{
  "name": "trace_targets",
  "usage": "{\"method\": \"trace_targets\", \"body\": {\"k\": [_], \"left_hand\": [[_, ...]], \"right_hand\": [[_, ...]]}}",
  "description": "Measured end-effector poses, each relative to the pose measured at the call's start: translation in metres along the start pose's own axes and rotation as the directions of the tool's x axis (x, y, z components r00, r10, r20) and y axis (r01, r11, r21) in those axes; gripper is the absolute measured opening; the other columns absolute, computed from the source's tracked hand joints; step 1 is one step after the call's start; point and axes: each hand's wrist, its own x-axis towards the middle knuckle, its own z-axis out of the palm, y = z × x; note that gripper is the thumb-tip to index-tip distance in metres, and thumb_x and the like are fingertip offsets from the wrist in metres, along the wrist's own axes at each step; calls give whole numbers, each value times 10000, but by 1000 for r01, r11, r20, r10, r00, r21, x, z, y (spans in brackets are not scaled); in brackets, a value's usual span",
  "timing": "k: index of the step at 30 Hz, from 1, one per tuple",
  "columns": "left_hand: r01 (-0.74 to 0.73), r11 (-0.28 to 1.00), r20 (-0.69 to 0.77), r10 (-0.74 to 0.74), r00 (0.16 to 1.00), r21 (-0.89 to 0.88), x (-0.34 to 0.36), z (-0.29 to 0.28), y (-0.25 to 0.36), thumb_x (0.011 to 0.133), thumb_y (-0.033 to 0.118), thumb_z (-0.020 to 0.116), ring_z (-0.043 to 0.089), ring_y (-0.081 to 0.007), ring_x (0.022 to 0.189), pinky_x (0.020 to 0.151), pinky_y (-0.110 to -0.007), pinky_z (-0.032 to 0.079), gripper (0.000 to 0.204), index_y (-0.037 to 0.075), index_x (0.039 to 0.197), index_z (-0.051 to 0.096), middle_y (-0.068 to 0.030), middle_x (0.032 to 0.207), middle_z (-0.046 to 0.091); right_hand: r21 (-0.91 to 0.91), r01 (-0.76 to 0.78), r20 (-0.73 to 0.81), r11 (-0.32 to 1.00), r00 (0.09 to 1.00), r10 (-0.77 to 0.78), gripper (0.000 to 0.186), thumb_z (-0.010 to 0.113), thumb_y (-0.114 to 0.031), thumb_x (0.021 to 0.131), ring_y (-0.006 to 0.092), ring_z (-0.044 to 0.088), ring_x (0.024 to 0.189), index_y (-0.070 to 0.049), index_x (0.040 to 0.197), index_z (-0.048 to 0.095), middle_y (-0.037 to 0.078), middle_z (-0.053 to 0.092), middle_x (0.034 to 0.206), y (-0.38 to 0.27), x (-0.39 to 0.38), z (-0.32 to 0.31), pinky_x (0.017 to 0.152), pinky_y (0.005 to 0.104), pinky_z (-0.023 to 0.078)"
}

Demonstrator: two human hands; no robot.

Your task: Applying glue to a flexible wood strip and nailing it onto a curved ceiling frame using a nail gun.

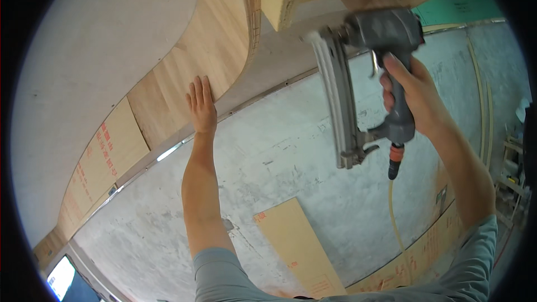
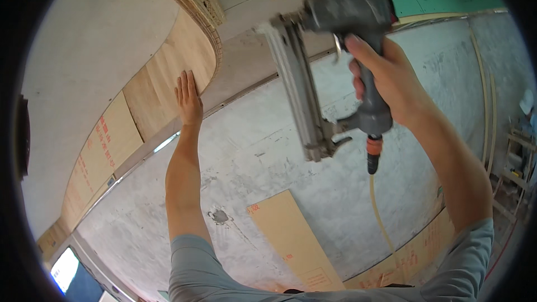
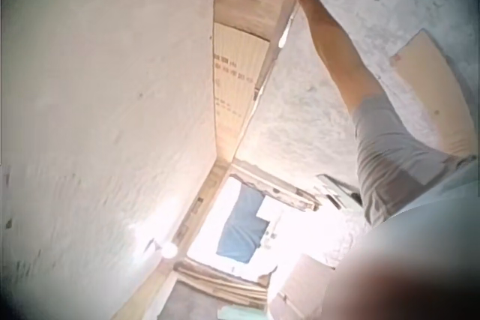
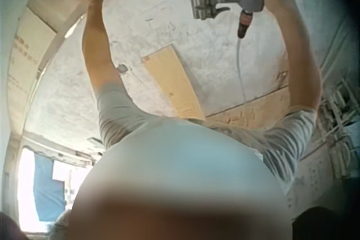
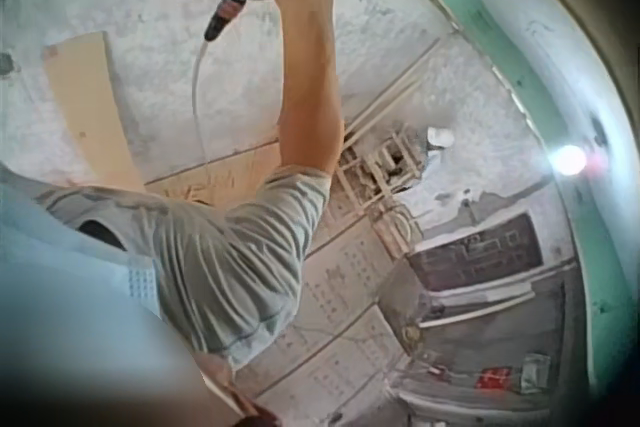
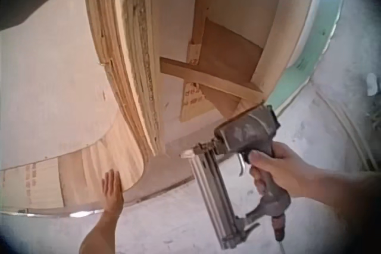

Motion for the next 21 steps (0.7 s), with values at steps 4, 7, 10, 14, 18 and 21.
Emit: {"method": "trace_targets", "body": {"k": [4, 7, 10, 14, 18, 21], "left_hand": [[-12, 1000, -1, 12, 1000, 13, 1, -1, -1, 966, 32, 490, 398, -400, 1400, 1119, -584, 329, 577, 123, 1520, 359, -150, 1549, 390], [-16, 1000, -13, 16, 1000, 6, 1, 0, -1, 973, 35, 485, 391, -397, 1406, 1121, -584, 328, 569, 127, 1520, 359, -145, 1553, 386], [-11, 1000, -10, 11, 1000, 22, 1, -2, -2, 980, 46, 486, 387, -394, 1410, 1122, -585, 325, 560, 128, 1519, 360, -143, 1556, 383], [-6, 1000, 4, 6, 1000, 20, -1, -4, -3, 985, 73, 498, 390, -390, 1409, 1120, -586, 326, 551, 133, 1517, 366, -144, 1557, 381], [-1, 1000, -6, 1, 1000, 7, -2, -4, -1, 1002, 109, 498, 390, -386, 1409, 1121, -585, 324, 531, 138, 1516, 369, -143, 1558, 379], [-4, 1000, -12, 4, 1000, 14, -3, -3, -3, 1009, 123, 497, 392, -387, 1406, 1118, -586, 327, 522, 140, 1515, 370, -143, 1556, 381]], "right_hand": [[-16, 44, 106, 999, 993, -42, 337, 739, -383, 897, 78, 515, 561, -107, 924, 546, -19, 531, 700, -20, 16, 13, 515, 261, 452], [-74, 61, 170, 995, 984, -48, 352, 782, -381, 860, 60, 505, 547, -127, 857, 540, -30, 519, 675, -25, 26, 17, 502, 253, 444], [-101, 103, 217, 990, 973, -79, 373, 798, -388, 844, 63, 507, 539, -123, 854, 536, -38, 512, 669, -27, 31, 21, 499, 256, 455], [-89, 83, 234, 993, 970, -60, 385, 819, -385, 825, 93, 527, 530, -91, 844, 571, -15, 512, 658, -32, 27, 26, 500, 276, 475], [-34, 50, 277, 998, 960, -39, 378, 815, -371, 833, 92, 531, 534, -88, 860, 566, -20, 509, 656, -36, 24, 28, 503, 270, 475], [-70, 97, 276, 993, 958, -74, 371, 803, -373, 846, 68, 504, 510, -138, 887, 519, -41, 506, 659, -35, 25, 29, 490, 251, 465]]}}
